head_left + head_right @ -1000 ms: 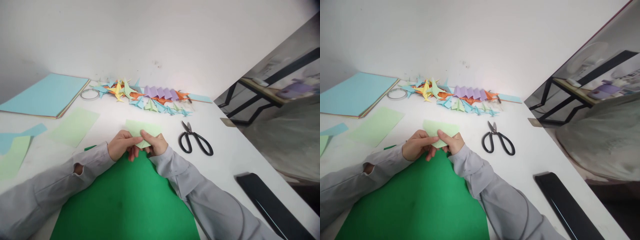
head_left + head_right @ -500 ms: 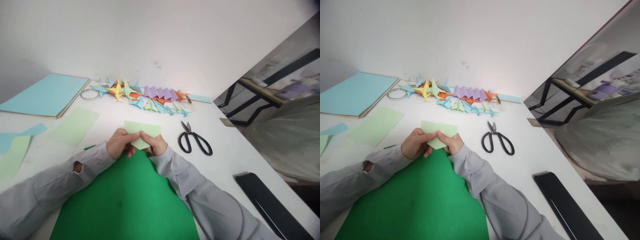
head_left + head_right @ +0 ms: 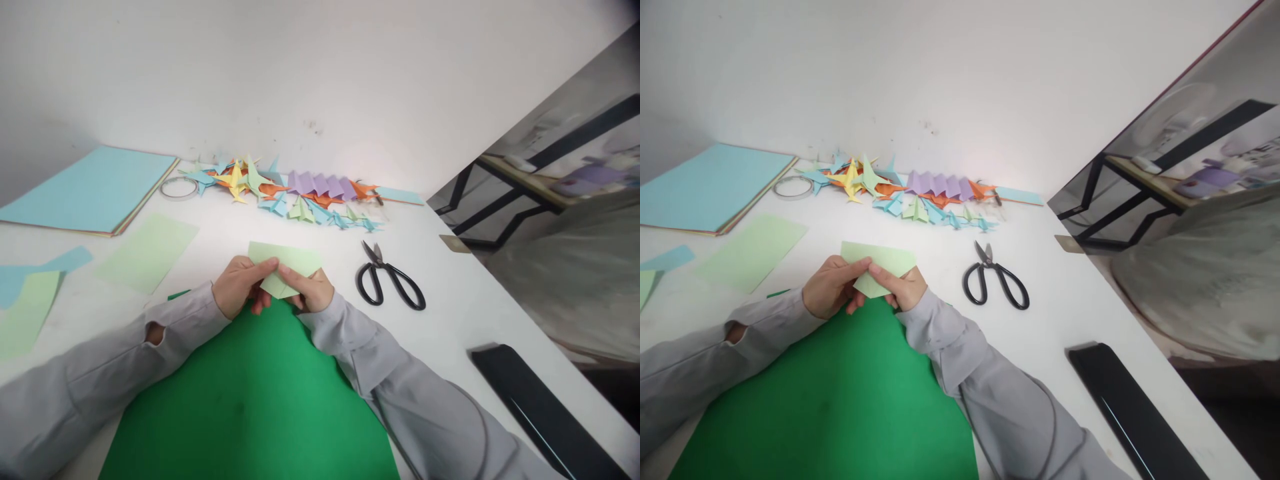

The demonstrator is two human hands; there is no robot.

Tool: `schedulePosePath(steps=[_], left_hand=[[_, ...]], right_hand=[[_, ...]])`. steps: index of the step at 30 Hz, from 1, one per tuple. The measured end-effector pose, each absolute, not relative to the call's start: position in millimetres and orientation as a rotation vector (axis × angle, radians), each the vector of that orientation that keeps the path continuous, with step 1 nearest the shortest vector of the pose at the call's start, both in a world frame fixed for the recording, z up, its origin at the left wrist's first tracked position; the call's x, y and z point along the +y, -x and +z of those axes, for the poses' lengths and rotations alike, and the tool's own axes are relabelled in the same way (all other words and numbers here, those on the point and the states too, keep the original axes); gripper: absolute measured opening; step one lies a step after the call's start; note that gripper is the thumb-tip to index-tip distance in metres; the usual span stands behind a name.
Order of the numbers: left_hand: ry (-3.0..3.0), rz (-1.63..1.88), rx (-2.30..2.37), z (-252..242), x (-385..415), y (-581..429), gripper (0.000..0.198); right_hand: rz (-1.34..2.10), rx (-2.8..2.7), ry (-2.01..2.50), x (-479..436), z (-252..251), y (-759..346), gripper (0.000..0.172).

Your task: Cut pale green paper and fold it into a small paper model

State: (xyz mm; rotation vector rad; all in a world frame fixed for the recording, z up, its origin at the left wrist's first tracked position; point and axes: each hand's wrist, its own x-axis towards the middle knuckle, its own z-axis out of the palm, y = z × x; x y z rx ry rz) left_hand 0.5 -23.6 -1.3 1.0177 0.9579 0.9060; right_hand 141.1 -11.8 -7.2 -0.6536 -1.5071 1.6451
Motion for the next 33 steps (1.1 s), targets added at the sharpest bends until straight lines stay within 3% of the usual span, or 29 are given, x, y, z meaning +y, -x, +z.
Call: schedulePosePath(steps=[10, 19, 25, 33], left_hand=[[-0.985, 1.033, 0.964, -2.9, -22.4, 0.9, 0.05], [-0.982, 1.057, 0.933, -0.8, -22.2, 0.2, 0.054], [-1.175, 0.958, 0.941, -5.5, -23.0, 4.1, 0.033], [-1.389, 0.835, 0.86, -0.9, -23.1, 3.6, 0.022]], right_hand=[[1.666, -1.394, 0.66, -6.7, -15.9, -140.7, 0.031], [1.713, -1.375, 0.695, -13.0, -4.9, -141.5, 0.03], [1.661, -1.394, 0.757, -11.4, -8.6, -143.8, 0.036], [1.615, -1.45, 0.761, -10.3, -15.6, -142.1, 0.044]])
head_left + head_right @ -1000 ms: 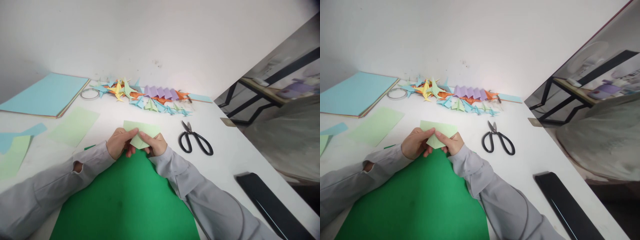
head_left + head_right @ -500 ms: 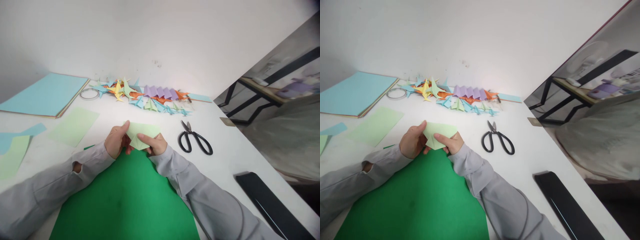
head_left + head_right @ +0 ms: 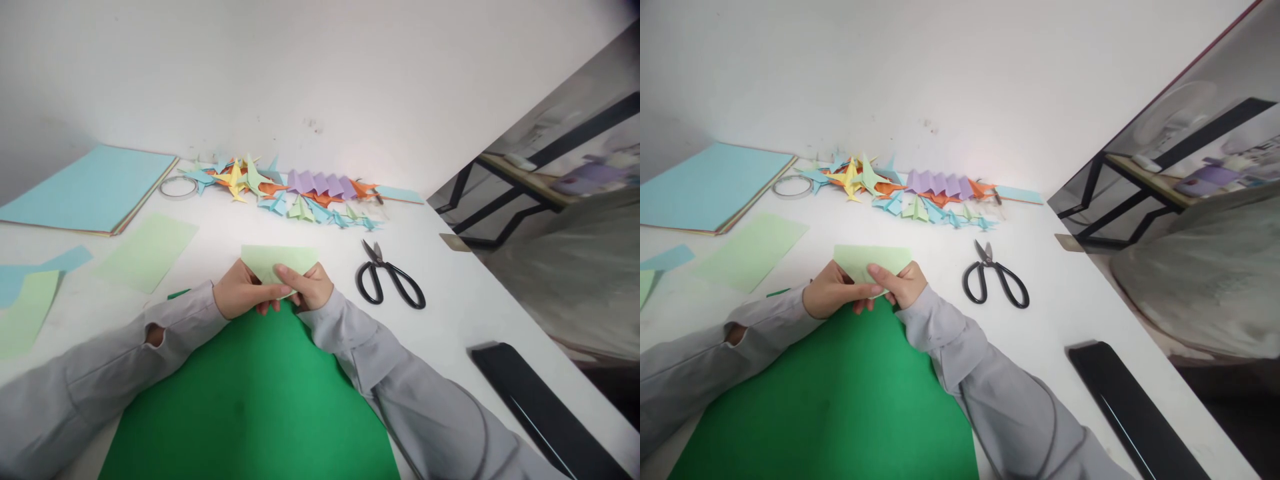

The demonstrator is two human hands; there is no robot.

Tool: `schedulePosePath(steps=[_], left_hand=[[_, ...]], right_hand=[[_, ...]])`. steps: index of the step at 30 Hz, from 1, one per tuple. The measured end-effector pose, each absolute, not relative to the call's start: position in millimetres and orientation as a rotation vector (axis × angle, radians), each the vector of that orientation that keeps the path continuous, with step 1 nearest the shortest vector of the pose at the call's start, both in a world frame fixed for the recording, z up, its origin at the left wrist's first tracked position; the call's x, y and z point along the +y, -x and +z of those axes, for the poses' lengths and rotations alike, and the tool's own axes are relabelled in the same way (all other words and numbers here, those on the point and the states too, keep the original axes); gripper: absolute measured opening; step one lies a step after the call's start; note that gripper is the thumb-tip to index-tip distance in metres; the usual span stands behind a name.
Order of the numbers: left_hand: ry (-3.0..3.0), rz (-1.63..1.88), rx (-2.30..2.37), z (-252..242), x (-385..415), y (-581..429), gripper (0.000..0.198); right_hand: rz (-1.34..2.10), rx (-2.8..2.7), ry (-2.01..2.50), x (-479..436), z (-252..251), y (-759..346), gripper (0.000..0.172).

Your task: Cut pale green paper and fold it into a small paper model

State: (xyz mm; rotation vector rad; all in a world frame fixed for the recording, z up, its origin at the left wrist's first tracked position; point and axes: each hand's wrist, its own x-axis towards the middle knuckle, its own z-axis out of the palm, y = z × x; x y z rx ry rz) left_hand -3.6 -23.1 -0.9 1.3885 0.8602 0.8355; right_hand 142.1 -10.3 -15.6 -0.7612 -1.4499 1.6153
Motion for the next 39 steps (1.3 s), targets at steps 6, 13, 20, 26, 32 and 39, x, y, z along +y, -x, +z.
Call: schedulePosePath(steps=[6, 13, 20, 26, 32, 39], left_hand=[[-1.404, 0.735, 0.85, 1.6, -24.4, 4.1, 0.023], [-1.429, 0.751, 0.807, 0.3, -22.5, 6.3, 0.022], [-1.388, 0.705, 0.794, 3.7, -22.5, 6.8, 0.027], [-1.306, 0.815, 0.83, -1.8, -19.7, 5.8, 0.032], [-1.362, 0.802, 0.863, 0.1, -19.0, 6.1, 0.04], [-1.285, 0.839, 0.92, 1.1, -20.1, 3.5, 0.038]], right_hand=[[1.656, -1.598, 0.579, -12.0, -8.7, -141.0, 0.043], [1.574, -1.582, 0.721, -8.5, -13.8, -142.5, 0.045], [1.563, -1.504, 0.799, -7.3, -15.6, -142.7, 0.051], [1.546, -1.486, 0.94, -5.7, -19.3, -143.3, 0.057], [1.518, -1.538, 0.957, -4.4, -17.8, -144.1, 0.059], [1.586, -1.326, 0.938, -6.8, -14.9, -141.4, 0.056]])
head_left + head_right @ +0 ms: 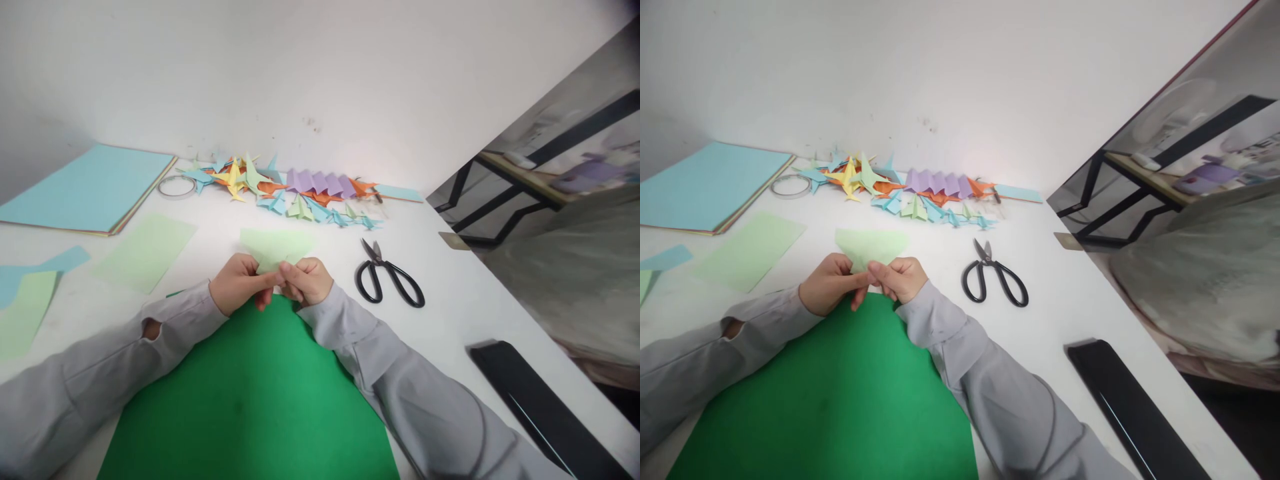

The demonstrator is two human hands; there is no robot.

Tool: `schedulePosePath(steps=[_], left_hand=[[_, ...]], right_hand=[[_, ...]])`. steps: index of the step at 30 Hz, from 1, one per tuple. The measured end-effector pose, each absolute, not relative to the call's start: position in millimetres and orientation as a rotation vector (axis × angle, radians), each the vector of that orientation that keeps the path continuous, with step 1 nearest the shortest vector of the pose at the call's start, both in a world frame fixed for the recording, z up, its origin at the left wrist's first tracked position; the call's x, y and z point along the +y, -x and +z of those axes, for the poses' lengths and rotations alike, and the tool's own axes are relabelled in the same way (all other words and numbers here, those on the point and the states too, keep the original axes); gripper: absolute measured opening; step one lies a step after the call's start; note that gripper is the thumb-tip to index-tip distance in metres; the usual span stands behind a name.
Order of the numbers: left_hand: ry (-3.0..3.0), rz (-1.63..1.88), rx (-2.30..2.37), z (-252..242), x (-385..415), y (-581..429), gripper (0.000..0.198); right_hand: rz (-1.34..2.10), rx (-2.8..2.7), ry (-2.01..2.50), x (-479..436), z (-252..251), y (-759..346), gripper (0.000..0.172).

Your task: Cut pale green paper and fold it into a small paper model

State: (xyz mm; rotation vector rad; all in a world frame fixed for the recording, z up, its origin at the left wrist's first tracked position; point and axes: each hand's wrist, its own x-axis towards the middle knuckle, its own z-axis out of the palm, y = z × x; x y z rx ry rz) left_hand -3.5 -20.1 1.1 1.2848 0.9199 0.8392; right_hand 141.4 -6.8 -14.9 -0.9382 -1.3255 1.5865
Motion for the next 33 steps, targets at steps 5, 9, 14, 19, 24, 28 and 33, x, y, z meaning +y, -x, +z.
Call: schedulePosePath(steps=[5, 9, 14, 19, 24, 28, 33], left_hand=[[-1.143, 0.945, 0.945, 0.5, -21.0, 1.6, 0.035], [-0.994, 1.009, 0.924, 2.9, -19.9, 1.5, 0.036], [-0.963, 1.027, 0.983, 3.2, -18.2, 1.6, 0.034], [-1.118, 1.013, 1.036, 1.0, -18.4, 2.8, 0.043], [-1.185, 1.008, 1.063, -0.1, -19.4, 2.9, 0.045], [-1.21, 1.017, 1.058, 0.2, -19.6, 2.0, 0.043], [-1.181, 1.046, 1.012, 1.4, -19.4, 0.9, 0.039]], right_hand=[[1.63, -1.234, 0.868, -8.2, -11.5, -139.8, 0.057], [1.673, -1.216, 0.846, -6.3, -13.3, -141.0, 0.057], [1.544, -1.454, 0.98, -6.1, -18.4, -144.0, 0.055], [1.451, -1.523, 0.93, -6.7, -22.0, -144.1, 0.054], [1.47, -1.508, 0.981, -7.1, -19.4, -144.5, 0.053], [1.496, -1.5, 0.987, -9.4, -15.3, -142.7, 0.048], [1.517, -1.533, 0.999, -11.0, -13.8, -139.4, 0.036]])
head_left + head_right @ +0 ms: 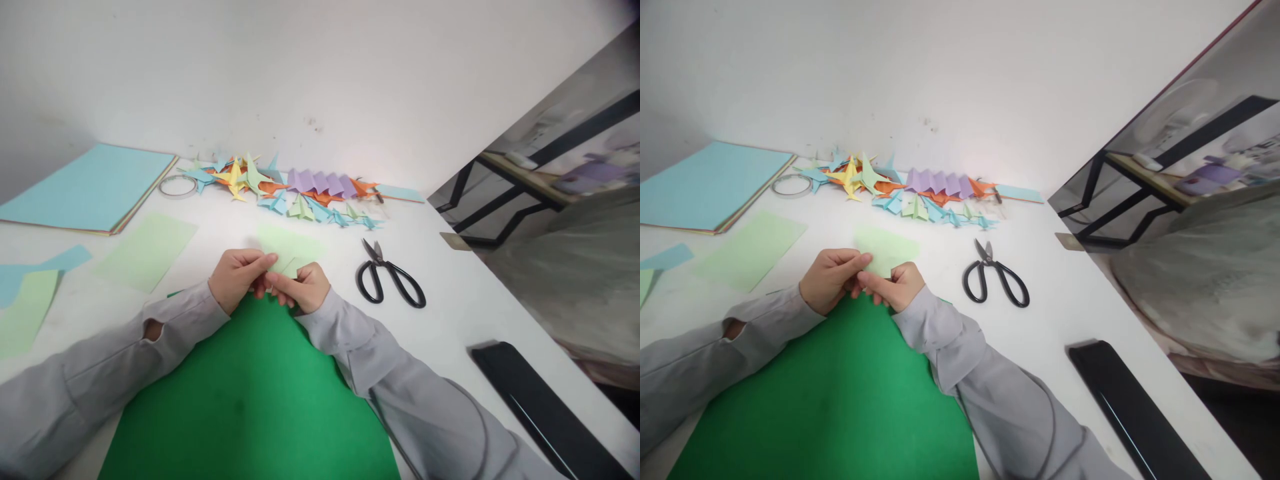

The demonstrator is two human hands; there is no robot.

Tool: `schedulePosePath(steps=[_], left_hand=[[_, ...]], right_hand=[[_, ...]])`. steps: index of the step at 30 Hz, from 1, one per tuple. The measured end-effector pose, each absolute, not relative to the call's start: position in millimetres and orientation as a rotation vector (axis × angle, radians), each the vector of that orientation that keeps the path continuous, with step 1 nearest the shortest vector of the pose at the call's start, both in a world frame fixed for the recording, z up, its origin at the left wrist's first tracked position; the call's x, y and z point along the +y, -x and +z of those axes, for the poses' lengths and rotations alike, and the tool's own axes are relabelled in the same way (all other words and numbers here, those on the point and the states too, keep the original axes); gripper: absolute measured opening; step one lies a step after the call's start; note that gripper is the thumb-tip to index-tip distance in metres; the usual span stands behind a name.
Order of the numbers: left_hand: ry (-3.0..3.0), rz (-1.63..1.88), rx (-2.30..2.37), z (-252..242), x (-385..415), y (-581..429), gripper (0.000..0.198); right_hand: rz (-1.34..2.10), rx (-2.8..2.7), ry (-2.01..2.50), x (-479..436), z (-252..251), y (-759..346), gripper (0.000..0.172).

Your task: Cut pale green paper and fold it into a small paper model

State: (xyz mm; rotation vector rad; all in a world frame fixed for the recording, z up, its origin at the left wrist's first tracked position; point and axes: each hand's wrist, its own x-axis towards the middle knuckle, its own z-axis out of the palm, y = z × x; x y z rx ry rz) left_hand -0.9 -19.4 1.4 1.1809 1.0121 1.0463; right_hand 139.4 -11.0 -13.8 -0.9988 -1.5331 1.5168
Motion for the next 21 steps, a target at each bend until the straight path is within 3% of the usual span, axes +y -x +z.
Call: schedulePosePath(steps=[16, 21], left_hand=[[-1.13, 1.015, 1.038, 0.1, -20.4, 3.5, 0.036], [-1.062, 0.991, 1.076, 2.1, -20.9, 1.4, 0.044]], right_hand=[[1.683, -1.534, 0.85, -7.8, -14.8, -142.9, 0.031], [1.742, -1.5, 0.84, -4.4, -17.2, -143.7, 0.029]])
